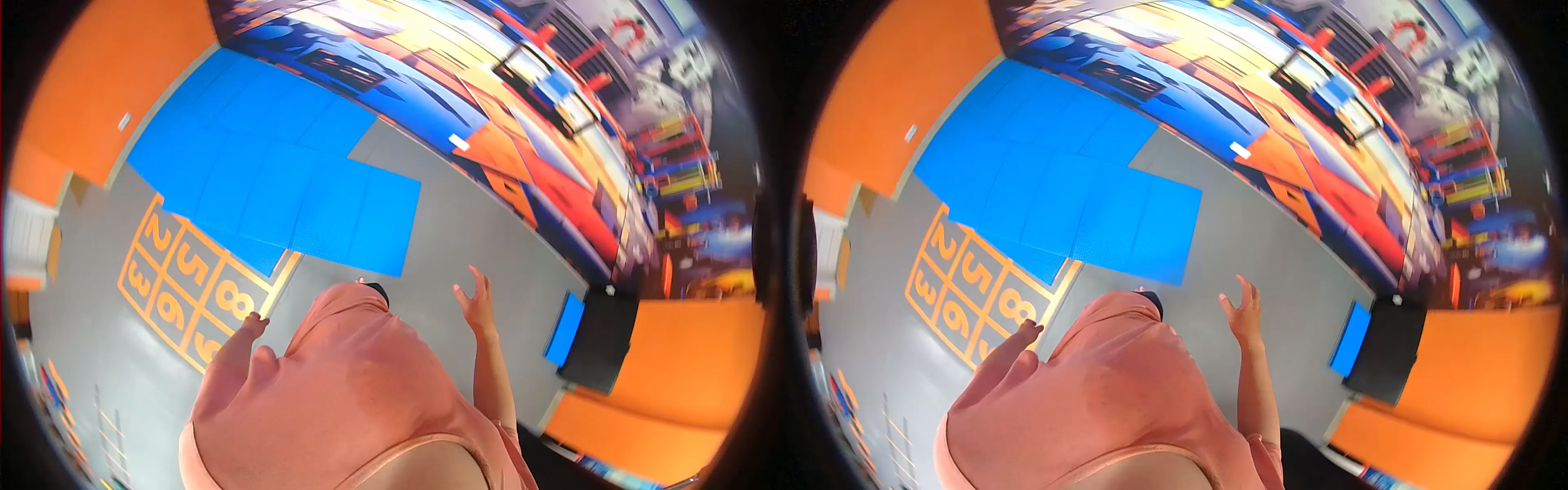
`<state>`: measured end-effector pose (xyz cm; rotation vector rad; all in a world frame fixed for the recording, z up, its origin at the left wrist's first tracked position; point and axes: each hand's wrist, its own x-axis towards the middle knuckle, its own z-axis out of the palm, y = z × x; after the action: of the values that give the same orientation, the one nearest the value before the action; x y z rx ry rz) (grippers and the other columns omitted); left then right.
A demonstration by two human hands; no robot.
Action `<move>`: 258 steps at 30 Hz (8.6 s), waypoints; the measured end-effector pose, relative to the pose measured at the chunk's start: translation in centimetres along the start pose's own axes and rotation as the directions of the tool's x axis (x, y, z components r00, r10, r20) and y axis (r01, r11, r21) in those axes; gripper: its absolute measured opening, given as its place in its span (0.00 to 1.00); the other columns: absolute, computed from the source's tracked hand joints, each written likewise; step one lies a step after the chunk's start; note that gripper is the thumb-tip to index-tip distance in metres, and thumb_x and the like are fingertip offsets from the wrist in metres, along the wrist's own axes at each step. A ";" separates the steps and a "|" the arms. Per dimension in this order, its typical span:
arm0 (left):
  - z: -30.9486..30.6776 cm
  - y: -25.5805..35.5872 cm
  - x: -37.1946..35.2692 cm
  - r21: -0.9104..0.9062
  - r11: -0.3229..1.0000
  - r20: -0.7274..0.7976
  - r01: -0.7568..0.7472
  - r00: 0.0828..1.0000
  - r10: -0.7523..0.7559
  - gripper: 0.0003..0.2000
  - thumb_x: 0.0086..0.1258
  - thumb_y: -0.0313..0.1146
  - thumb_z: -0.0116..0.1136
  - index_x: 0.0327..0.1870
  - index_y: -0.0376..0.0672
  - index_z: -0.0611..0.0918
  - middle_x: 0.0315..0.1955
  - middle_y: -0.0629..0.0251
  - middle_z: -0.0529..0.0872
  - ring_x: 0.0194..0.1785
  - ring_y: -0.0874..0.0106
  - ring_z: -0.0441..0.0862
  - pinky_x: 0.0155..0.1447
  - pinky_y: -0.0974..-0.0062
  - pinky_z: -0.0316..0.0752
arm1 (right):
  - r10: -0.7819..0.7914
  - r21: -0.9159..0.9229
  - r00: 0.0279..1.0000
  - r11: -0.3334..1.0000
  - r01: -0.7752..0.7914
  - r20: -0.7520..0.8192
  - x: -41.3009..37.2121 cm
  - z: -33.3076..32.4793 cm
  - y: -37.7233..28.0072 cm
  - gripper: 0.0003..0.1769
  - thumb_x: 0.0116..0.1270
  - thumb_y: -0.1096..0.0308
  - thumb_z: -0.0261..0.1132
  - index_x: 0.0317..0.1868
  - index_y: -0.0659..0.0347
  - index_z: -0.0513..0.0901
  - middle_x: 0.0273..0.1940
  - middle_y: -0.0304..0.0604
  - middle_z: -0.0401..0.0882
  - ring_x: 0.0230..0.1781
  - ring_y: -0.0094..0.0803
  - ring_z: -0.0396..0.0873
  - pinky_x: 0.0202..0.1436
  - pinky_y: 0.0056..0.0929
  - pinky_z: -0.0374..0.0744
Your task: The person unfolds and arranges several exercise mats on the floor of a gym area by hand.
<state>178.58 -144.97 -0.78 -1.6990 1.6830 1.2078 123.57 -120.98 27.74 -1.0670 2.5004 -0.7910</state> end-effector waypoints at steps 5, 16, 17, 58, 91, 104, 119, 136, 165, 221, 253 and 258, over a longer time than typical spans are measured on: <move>3.6 15.0 0.5 -0.504 0.857 0.173 0.106 0.985 -0.021 0.34 0.65 0.54 0.64 0.59 0.29 0.80 0.57 0.38 0.84 0.62 0.48 0.82 0.65 0.56 0.77 | -0.059 -0.030 0.989 0.998 0.063 0.138 9.9 -4.3 7.8 0.39 0.68 0.58 0.73 0.75 0.59 0.66 0.72 0.57 0.67 0.73 0.53 0.65 0.75 0.50 0.67; 5.8 35.6 1.1 -0.623 0.725 -0.444 -0.294 0.896 -0.018 0.27 0.73 0.46 0.63 0.65 0.36 0.75 0.58 0.48 0.80 0.54 0.58 0.84 0.57 0.61 0.81 | -0.083 0.171 0.892 0.985 0.007 0.445 34.4 -4.5 18.0 0.50 0.65 0.55 0.75 0.80 0.57 0.56 0.78 0.58 0.55 0.80 0.50 0.54 0.80 0.47 0.57; 7.9 36.7 -0.7 -0.750 0.609 -0.428 -0.258 0.892 -0.149 0.25 0.73 0.43 0.63 0.65 0.37 0.74 0.59 0.48 0.77 0.54 0.60 0.83 0.56 0.62 0.80 | -0.093 0.079 0.873 0.995 0.062 0.479 35.4 -4.2 17.9 0.50 0.65 0.54 0.75 0.80 0.57 0.57 0.78 0.58 0.55 0.80 0.50 0.53 0.80 0.48 0.57; 58.4 49.7 52.6 -0.880 0.140 0.021 0.454 0.333 -0.943 0.52 0.47 0.61 0.81 0.66 0.32 0.69 0.60 0.46 0.73 0.63 0.49 0.73 0.66 0.52 0.69 | 0.005 -0.357 0.932 0.924 0.134 0.362 66.4 64.8 55.7 0.66 0.50 0.45 0.84 0.82 0.49 0.51 0.79 0.57 0.48 0.79 0.52 0.51 0.79 0.53 0.58; 53.6 13.0 52.2 -0.881 -0.431 0.449 -0.193 -0.059 -0.892 0.65 0.47 0.59 0.84 0.78 0.32 0.52 0.71 0.41 0.66 0.73 0.47 0.69 0.76 0.47 0.66 | -0.621 -0.095 0.593 0.645 0.758 0.512 36.0 91.6 29.3 0.42 0.67 0.43 0.67 0.77 0.48 0.64 0.82 0.53 0.49 0.84 0.54 0.42 0.80 0.61 0.47; 58.6 4.7 42.6 -0.207 -0.523 0.094 -0.827 0.515 -0.852 0.31 0.81 0.48 0.54 0.78 0.41 0.63 0.74 0.51 0.70 0.72 0.47 0.71 0.74 0.41 0.68 | -0.664 -0.236 0.561 0.519 0.822 0.494 35.4 91.5 28.9 0.51 0.68 0.35 0.61 0.82 0.51 0.51 0.83 0.56 0.43 0.85 0.54 0.36 0.81 0.62 0.44; 62.4 7.5 47.0 -0.104 -0.516 0.189 -0.850 0.493 -0.849 0.32 0.83 0.53 0.46 0.79 0.41 0.62 0.77 0.52 0.66 0.75 0.48 0.67 0.78 0.45 0.62 | -0.649 -0.256 0.560 0.508 0.823 0.514 35.1 91.6 28.7 0.51 0.69 0.36 0.60 0.83 0.52 0.51 0.83 0.57 0.42 0.85 0.55 0.36 0.81 0.63 0.42; 50.9 -2.6 42.2 -0.091 -0.378 0.184 -0.921 0.357 -0.916 0.35 0.84 0.57 0.39 0.79 0.35 0.61 0.77 0.50 0.65 0.75 0.48 0.68 0.78 0.49 0.64 | -0.629 -0.261 0.563 0.510 0.819 0.537 35.4 91.7 28.1 0.52 0.68 0.35 0.60 0.83 0.52 0.50 0.83 0.57 0.39 0.85 0.55 0.33 0.81 0.64 0.42; 45.2 -14.5 47.8 -0.943 -0.021 0.016 -0.333 0.016 -1.000 0.49 0.60 0.48 0.78 0.78 0.41 0.61 0.72 0.49 0.70 0.68 0.49 0.75 0.67 0.45 0.74 | -0.594 -0.299 0.570 0.496 0.815 0.567 35.1 91.9 27.5 0.52 0.69 0.38 0.62 0.83 0.51 0.48 0.83 0.56 0.37 0.85 0.54 0.32 0.81 0.63 0.42; 30.6 -15.1 57.5 -0.784 0.321 -0.368 0.531 0.018 -0.930 0.50 0.56 0.78 0.60 0.81 0.68 0.63 0.70 0.29 0.63 0.75 0.42 0.62 0.75 0.46 0.60 | -0.294 -0.552 0.930 0.749 0.367 0.220 32.9 100.0 20.5 0.48 0.70 0.32 0.59 0.81 0.42 0.50 0.79 0.56 0.43 0.82 0.60 0.40 0.80 0.63 0.47; 25.6 -14.1 59.0 -0.718 0.427 -0.290 0.550 0.321 -0.902 0.43 0.60 0.71 0.64 0.78 0.75 0.67 0.78 0.34 0.54 0.82 0.43 0.52 0.79 0.44 0.55 | -0.342 -0.542 0.917 0.740 0.398 0.207 32.9 101.0 21.8 0.47 0.71 0.32 0.56 0.81 0.43 0.50 0.79 0.57 0.44 0.82 0.59 0.41 0.77 0.65 0.48; 29.0 -13.2 59.8 -0.759 0.533 -0.521 0.374 0.142 -0.842 0.41 0.64 0.69 0.61 0.79 0.67 0.67 0.79 0.40 0.54 0.83 0.45 0.51 0.79 0.44 0.55 | -0.327 -0.545 0.919 0.741 0.393 0.218 32.9 100.8 21.7 0.46 0.71 0.31 0.56 0.81 0.43 0.51 0.79 0.57 0.45 0.82 0.58 0.42 0.78 0.65 0.49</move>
<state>175.70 -152.40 -68.05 -3.2747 0.6391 0.1768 136.97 -169.75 -67.92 -1.7856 2.5242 -0.0059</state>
